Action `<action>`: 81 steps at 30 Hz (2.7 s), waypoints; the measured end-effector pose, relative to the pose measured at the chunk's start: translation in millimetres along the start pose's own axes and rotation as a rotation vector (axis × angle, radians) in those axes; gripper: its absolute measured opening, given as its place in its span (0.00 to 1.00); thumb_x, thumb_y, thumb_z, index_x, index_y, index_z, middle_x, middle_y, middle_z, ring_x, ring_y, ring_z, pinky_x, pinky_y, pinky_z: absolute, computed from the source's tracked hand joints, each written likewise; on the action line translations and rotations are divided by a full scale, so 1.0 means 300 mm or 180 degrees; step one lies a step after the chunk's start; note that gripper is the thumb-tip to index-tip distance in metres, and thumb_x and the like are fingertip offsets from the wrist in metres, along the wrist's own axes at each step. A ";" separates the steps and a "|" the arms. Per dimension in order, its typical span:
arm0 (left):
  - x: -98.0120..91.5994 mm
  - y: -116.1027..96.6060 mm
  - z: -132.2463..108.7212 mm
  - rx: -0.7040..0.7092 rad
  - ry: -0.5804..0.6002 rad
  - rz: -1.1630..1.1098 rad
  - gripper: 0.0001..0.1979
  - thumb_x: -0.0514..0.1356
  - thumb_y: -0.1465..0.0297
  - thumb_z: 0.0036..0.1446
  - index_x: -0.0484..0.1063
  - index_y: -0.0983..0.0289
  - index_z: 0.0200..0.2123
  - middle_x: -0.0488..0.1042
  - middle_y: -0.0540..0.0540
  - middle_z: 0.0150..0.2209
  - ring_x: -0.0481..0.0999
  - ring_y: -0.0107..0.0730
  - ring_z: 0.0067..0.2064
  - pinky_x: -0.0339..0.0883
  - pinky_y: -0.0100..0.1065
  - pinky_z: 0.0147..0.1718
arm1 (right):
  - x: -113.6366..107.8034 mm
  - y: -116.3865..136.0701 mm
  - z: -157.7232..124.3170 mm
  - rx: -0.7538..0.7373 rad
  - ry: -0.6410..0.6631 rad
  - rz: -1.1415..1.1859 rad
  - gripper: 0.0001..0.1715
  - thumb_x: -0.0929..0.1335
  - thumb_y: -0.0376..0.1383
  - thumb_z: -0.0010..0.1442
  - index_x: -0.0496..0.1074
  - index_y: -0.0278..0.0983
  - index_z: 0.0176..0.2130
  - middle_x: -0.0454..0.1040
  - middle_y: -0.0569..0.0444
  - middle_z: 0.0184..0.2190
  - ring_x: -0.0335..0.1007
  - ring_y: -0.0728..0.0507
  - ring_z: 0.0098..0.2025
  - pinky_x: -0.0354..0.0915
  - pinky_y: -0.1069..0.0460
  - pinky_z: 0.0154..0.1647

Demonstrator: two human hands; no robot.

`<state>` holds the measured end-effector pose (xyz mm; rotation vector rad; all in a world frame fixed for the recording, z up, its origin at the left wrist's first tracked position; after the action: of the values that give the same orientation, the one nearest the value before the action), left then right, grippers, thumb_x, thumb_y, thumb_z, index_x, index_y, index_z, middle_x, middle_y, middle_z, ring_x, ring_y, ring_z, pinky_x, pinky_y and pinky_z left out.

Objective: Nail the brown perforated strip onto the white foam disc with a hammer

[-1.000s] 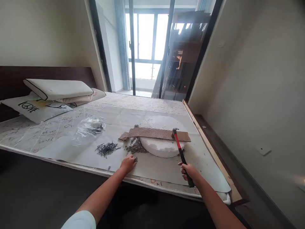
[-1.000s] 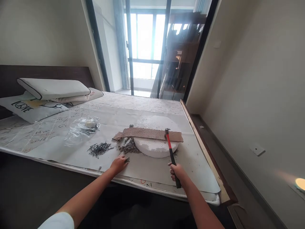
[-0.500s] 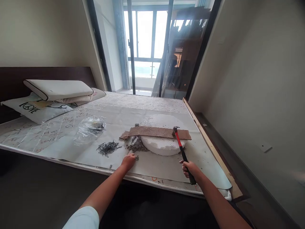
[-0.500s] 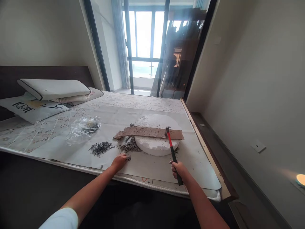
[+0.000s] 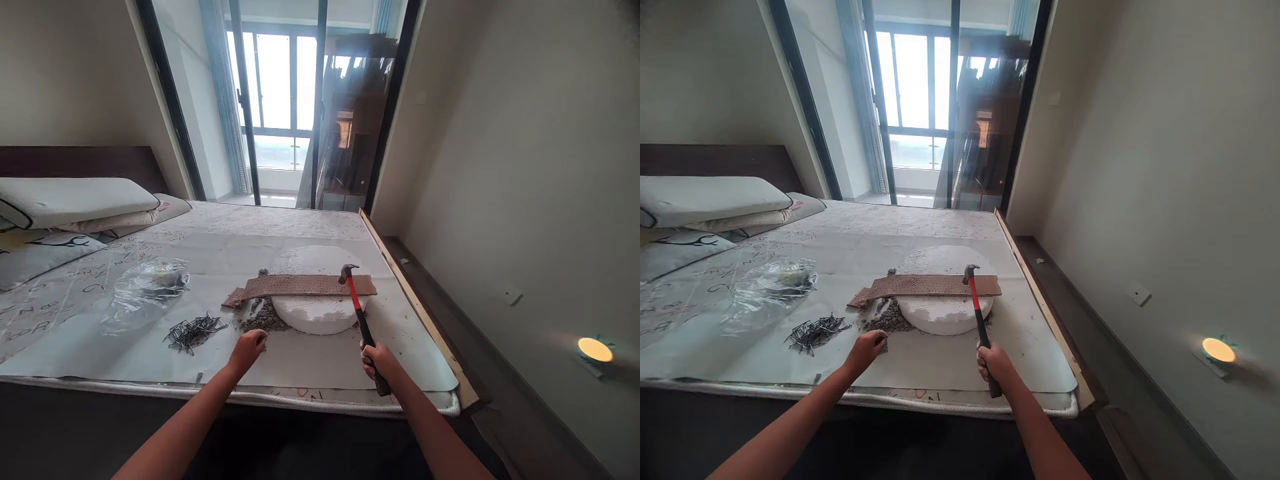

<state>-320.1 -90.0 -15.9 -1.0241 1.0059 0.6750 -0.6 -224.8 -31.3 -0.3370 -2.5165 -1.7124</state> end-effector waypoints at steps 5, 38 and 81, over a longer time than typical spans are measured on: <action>-0.042 -0.135 0.057 0.0170 -0.0248 -0.0553 0.12 0.54 0.68 0.53 0.76 0.62 0.37 0.78 0.54 0.36 0.75 0.34 0.38 0.66 0.31 0.40 | 0.005 0.106 -0.050 -0.0543 -0.0068 -0.0103 0.13 0.61 0.35 0.41 0.57 0.39 0.31 0.54 0.68 0.14 0.49 0.54 0.10 0.46 0.57 0.10; 0.260 -0.587 0.658 -0.0357 -0.0064 -0.2566 0.18 0.58 0.55 0.41 0.67 0.65 0.17 0.63 0.48 0.17 0.60 0.25 0.22 0.51 0.29 0.23 | -0.096 0.279 0.096 -0.0621 0.0052 -0.0010 0.17 0.66 0.44 0.45 0.54 0.39 0.29 0.55 0.69 0.13 0.48 0.55 0.09 0.50 0.57 0.07; 0.278 -0.535 0.620 -0.0274 -0.0191 -0.2450 0.20 0.55 0.54 0.46 0.64 0.64 0.16 0.58 0.46 0.16 0.56 0.24 0.21 0.48 0.28 0.23 | -0.109 0.159 0.161 0.0125 -0.0005 -0.0049 0.15 0.64 0.42 0.41 0.53 0.40 0.28 0.56 0.68 0.11 0.49 0.54 0.09 0.49 0.56 0.08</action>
<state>-85.0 18.8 -1.0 -1.3423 0.4628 0.1087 44.7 -167.6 -12.0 -0.3171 -2.5568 -1.6661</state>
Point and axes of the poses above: each hand's wrist, its own z-axis towards the middle knuckle, its own x-axis out of the palm, y = z × x, the point moved 8 cm from there along z, towards the middle knuckle
